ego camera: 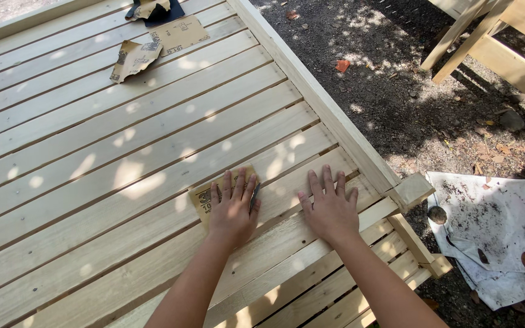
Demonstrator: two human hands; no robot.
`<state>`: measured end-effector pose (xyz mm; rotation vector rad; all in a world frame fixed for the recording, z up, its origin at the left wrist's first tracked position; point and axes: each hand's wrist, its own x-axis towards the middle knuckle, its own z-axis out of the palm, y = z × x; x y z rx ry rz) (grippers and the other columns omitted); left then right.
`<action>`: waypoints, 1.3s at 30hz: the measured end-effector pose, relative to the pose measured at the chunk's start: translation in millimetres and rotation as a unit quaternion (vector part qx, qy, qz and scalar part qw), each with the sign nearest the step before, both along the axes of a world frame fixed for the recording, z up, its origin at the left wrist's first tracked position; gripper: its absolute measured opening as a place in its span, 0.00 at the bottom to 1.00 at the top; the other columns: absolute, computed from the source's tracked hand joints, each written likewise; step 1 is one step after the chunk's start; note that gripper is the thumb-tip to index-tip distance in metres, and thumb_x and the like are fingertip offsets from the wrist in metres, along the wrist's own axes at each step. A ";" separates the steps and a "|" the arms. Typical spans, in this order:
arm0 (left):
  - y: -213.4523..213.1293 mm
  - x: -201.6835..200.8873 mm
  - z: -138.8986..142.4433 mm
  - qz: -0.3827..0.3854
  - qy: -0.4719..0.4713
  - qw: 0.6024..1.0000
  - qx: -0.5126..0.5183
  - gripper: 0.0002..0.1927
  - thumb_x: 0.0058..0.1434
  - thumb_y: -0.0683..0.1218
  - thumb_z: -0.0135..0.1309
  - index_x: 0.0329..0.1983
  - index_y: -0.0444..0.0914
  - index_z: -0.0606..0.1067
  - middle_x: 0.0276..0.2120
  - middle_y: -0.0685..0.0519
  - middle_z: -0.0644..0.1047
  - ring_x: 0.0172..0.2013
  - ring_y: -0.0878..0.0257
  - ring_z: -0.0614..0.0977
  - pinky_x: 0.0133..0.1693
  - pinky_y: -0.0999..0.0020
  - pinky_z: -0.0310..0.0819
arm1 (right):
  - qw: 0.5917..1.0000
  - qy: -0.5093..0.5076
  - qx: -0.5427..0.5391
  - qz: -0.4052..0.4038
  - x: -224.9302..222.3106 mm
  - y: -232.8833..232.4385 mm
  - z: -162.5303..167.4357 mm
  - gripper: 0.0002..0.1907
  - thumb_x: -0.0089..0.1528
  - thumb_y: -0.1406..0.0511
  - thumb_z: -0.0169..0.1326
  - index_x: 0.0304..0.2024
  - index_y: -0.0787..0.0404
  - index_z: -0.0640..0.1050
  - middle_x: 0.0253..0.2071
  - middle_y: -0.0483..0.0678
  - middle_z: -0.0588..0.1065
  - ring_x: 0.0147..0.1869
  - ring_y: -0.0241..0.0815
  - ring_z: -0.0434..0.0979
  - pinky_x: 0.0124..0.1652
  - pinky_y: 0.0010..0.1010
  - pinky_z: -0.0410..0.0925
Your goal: The person sands the slatted wooden surface of a furniture frame by hand, holding a sheet of sandpaper and rubbing it back and forth across the planks. They work across different sections of the slats and along the edge rail, moving progressively toward the far end of the frame.
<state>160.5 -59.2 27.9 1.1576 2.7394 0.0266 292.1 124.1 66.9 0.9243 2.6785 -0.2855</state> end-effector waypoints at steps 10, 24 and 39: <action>28.0 -18.4 -20.3 -0.008 0.008 0.996 0.091 0.34 0.73 0.63 0.25 0.80 0.48 0.47 0.79 0.56 0.45 0.77 0.53 0.43 0.74 0.48 0.33 | 0.998 0.060 0.003 -0.005 3.5 5.1 -13.8 0.37 0.68 0.42 0.29 0.77 0.43 0.49 0.80 0.47 0.40 0.83 0.56 0.33 0.72 0.59 0.38; 20.2 1.9 -5.2 -0.097 -0.004 0.993 0.061 0.34 0.73 0.61 0.26 0.79 0.43 0.49 0.78 0.54 0.45 0.76 0.52 0.43 0.73 0.52 0.36 | 0.997 0.075 0.005 -0.026 4.0 5.6 -14.1 0.36 0.68 0.43 0.31 0.76 0.44 0.53 0.80 0.47 0.44 0.82 0.56 0.37 0.71 0.59 0.40; 86.5 13.8 -13.7 -0.174 -0.032 0.980 0.096 0.35 0.74 0.62 0.27 0.78 0.40 0.51 0.78 0.49 0.49 0.77 0.55 0.48 0.73 0.54 0.40 | 0.970 0.224 0.056 -0.069 15.4 21.2 -42.2 0.34 0.67 0.46 0.40 0.72 0.51 0.62 0.75 0.53 0.57 0.81 0.56 0.47 0.71 0.58 0.45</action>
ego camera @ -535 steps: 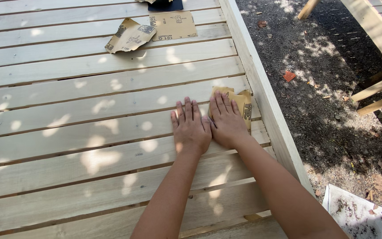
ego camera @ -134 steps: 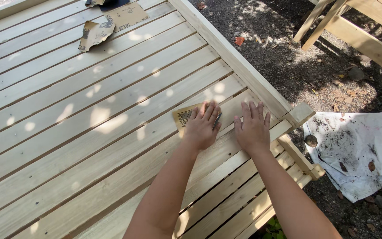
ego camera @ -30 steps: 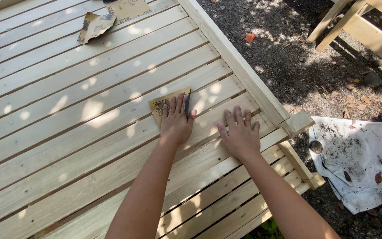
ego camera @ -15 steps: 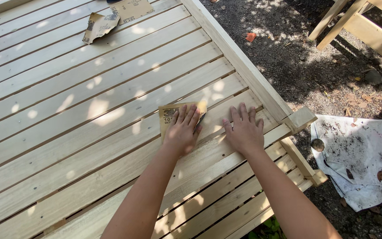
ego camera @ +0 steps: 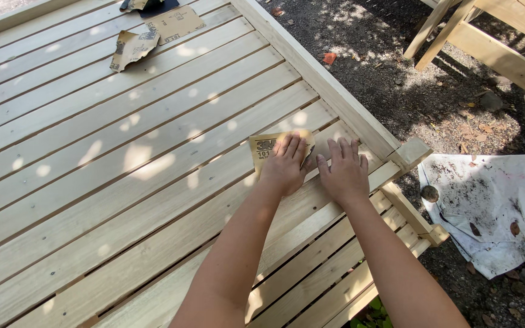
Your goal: The person sands the slatted wooden surface of a furniture frame by hand, holding a sheet of sandpaper and rubbing it back and forth across the planks. They work across different sections of the slats and along the edge rail, moving progressively toward the far end of the frame.
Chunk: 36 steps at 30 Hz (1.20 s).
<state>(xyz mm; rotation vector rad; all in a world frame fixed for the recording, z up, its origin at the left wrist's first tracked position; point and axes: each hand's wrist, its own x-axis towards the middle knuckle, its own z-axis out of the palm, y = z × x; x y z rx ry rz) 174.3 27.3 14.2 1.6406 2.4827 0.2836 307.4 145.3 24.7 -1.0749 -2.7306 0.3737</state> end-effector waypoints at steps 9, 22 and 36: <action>-158.7 -23.4 23.9 0.009 -0.110 0.992 -0.057 0.31 0.72 0.61 0.26 0.75 0.46 0.55 0.77 0.61 0.50 0.75 0.62 0.49 0.73 0.62 0.36 | 0.989 0.128 -0.020 -0.066 12.9 -6.9 1.3 0.28 0.68 0.51 0.46 0.67 0.55 0.67 0.70 0.51 0.65 0.81 0.53 0.51 0.73 0.58 0.44; 92.8 3.3 -1.6 -0.082 0.009 0.997 0.007 0.34 0.72 0.61 0.25 0.78 0.43 0.51 0.77 0.55 0.48 0.76 0.58 0.48 0.72 0.51 0.36 | 0.972 0.225 -0.028 -0.059 24.3 -1.1 -3.1 0.29 0.66 0.53 0.51 0.66 0.58 0.68 0.68 0.53 0.67 0.78 0.58 0.56 0.69 0.66 0.48; -165.4 -21.3 24.5 -0.042 -0.044 0.996 -0.070 0.33 0.72 0.60 0.26 0.78 0.46 0.47 0.77 0.59 0.46 0.75 0.60 0.46 0.72 0.53 0.31 | 0.980 0.189 -0.033 -0.053 20.3 -1.4 -3.7 0.30 0.68 0.53 0.49 0.68 0.58 0.65 0.71 0.56 0.64 0.80 0.60 0.52 0.72 0.61 0.43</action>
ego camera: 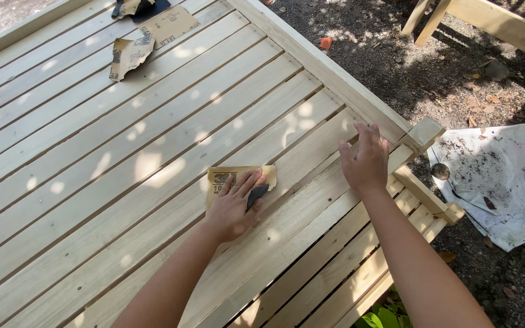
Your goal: The person sands the slatted wooden surface of a furniture frame by hand, holding a sheet of sandpaper and rubbing it back and forth across the planks. They work across different sections of the slats and along the edge rail, moving progressively toward the far end of the frame.
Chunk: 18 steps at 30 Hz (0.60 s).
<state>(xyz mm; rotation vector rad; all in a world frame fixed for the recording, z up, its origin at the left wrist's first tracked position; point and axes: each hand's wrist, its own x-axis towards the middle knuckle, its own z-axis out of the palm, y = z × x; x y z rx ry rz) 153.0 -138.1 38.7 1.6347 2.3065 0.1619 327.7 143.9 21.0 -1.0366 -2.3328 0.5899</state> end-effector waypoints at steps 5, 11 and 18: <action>67.7 4.9 -18.2 -0.002 0.035 0.999 0.006 0.34 0.72 0.61 0.27 0.79 0.47 0.47 0.77 0.58 0.48 0.75 0.60 0.47 0.73 0.51 0.32 | 1.000 0.001 0.004 0.014 -3.0 -4.7 4.1 0.30 0.67 0.52 0.50 0.68 0.56 0.65 0.71 0.54 0.64 0.80 0.60 0.51 0.70 0.63 0.42; 210.3 20.2 -34.6 -0.032 0.064 0.993 0.096 0.34 0.72 0.61 0.30 0.77 0.44 0.51 0.77 0.56 0.51 0.76 0.58 0.50 0.71 0.45 0.37 | 1.000 0.010 0.012 0.016 0.1 -2.3 2.5 0.30 0.67 0.52 0.51 0.68 0.56 0.66 0.70 0.53 0.66 0.80 0.59 0.53 0.72 0.60 0.47; 204.3 24.3 -28.0 -0.024 0.093 0.991 0.094 0.32 0.72 0.61 0.32 0.76 0.46 0.54 0.76 0.57 0.55 0.75 0.55 0.52 0.71 0.40 0.39 | 1.000 0.002 0.018 0.012 3.8 2.1 4.0 0.31 0.66 0.52 0.51 0.68 0.57 0.65 0.70 0.55 0.64 0.79 0.59 0.53 0.70 0.59 0.48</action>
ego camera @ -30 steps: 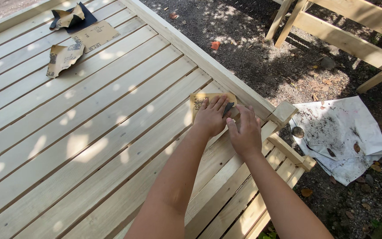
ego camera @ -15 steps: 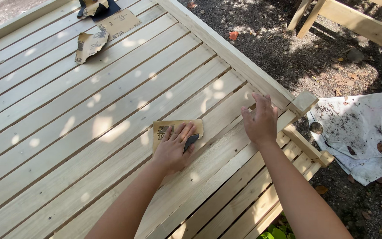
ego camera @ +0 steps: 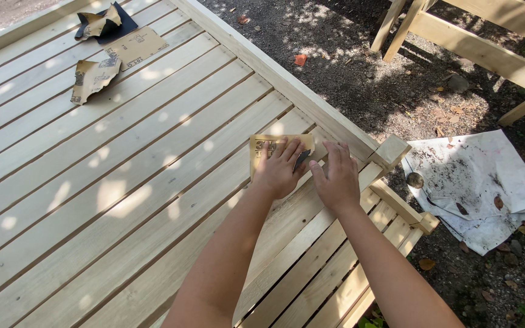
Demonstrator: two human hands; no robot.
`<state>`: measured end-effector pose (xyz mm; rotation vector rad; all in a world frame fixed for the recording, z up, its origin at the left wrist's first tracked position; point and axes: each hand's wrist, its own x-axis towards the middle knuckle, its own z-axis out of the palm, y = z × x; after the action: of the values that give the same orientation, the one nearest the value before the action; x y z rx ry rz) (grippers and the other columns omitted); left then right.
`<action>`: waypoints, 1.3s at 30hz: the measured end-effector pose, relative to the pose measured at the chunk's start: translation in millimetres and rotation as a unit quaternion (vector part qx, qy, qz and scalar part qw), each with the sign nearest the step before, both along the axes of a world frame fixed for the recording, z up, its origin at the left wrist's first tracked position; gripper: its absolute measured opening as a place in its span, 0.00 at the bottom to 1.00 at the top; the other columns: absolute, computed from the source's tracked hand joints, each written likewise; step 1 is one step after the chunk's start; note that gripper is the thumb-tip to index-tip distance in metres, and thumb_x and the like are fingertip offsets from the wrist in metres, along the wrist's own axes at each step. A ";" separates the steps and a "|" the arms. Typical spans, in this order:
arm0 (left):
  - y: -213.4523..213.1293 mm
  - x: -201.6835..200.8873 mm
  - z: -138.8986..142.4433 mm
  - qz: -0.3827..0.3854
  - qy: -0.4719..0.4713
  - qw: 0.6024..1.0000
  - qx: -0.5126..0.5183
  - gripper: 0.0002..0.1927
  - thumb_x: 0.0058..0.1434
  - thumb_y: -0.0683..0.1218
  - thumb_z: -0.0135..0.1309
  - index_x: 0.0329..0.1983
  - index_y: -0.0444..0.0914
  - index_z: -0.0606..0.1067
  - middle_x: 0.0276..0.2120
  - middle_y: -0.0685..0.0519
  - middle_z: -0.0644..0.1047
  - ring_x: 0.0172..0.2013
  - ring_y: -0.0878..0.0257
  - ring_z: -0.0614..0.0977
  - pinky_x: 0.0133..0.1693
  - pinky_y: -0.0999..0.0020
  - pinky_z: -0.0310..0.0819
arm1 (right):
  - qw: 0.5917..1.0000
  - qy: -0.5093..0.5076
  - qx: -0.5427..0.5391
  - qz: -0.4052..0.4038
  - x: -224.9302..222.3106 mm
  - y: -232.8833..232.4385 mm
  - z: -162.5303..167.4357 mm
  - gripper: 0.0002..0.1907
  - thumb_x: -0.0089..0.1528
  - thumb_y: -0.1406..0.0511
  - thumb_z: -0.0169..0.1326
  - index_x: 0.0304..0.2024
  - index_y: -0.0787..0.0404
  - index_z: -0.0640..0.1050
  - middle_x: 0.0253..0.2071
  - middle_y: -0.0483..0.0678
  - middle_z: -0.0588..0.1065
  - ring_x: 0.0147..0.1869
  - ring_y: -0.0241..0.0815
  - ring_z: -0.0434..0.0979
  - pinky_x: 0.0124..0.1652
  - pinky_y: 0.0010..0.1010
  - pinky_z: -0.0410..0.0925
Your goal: The person sands the slatted wooden surface of a furniture frame by hand, holding a sheet of sandpaper and rubbing it back and forth across the planks. They work across different sections of the slats and along the edge rail, moving progressively toward the far end of the frame.
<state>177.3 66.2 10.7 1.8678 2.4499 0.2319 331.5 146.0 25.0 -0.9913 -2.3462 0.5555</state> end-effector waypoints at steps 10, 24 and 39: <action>-186.4 -27.9 25.7 0.062 -0.059 0.992 -0.097 0.34 0.70 0.61 0.27 0.78 0.52 0.46 0.77 0.61 0.46 0.75 0.56 0.41 0.70 0.43 0.26 | 0.999 -0.047 -0.012 0.003 -3.0 -6.0 -0.1 0.32 0.67 0.50 0.49 0.70 0.55 0.64 0.71 0.53 0.63 0.80 0.59 0.51 0.72 0.59 0.45; 41.0 -41.3 16.3 0.063 -0.021 0.997 -0.042 0.33 0.72 0.61 0.27 0.78 0.47 0.51 0.77 0.59 0.47 0.76 0.55 0.44 0.71 0.38 0.32 | 0.995 -0.099 -0.025 0.009 -3.6 -9.4 12.8 0.34 0.65 0.47 0.49 0.69 0.52 0.64 0.73 0.53 0.61 0.80 0.59 0.47 0.70 0.60 0.45; -131.3 -34.2 41.1 0.100 -0.048 0.982 -0.155 0.32 0.70 0.62 0.27 0.78 0.58 0.46 0.78 0.64 0.41 0.76 0.51 0.37 0.66 0.26 0.24 | 0.986 -0.167 -0.019 0.014 -11.0 -12.8 12.4 0.35 0.64 0.46 0.47 0.70 0.49 0.63 0.73 0.51 0.61 0.81 0.57 0.46 0.70 0.60 0.44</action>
<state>143.1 -65.1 51.8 1.4552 2.4394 -0.0523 320.6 133.2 37.4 -1.1459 -2.6539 0.4743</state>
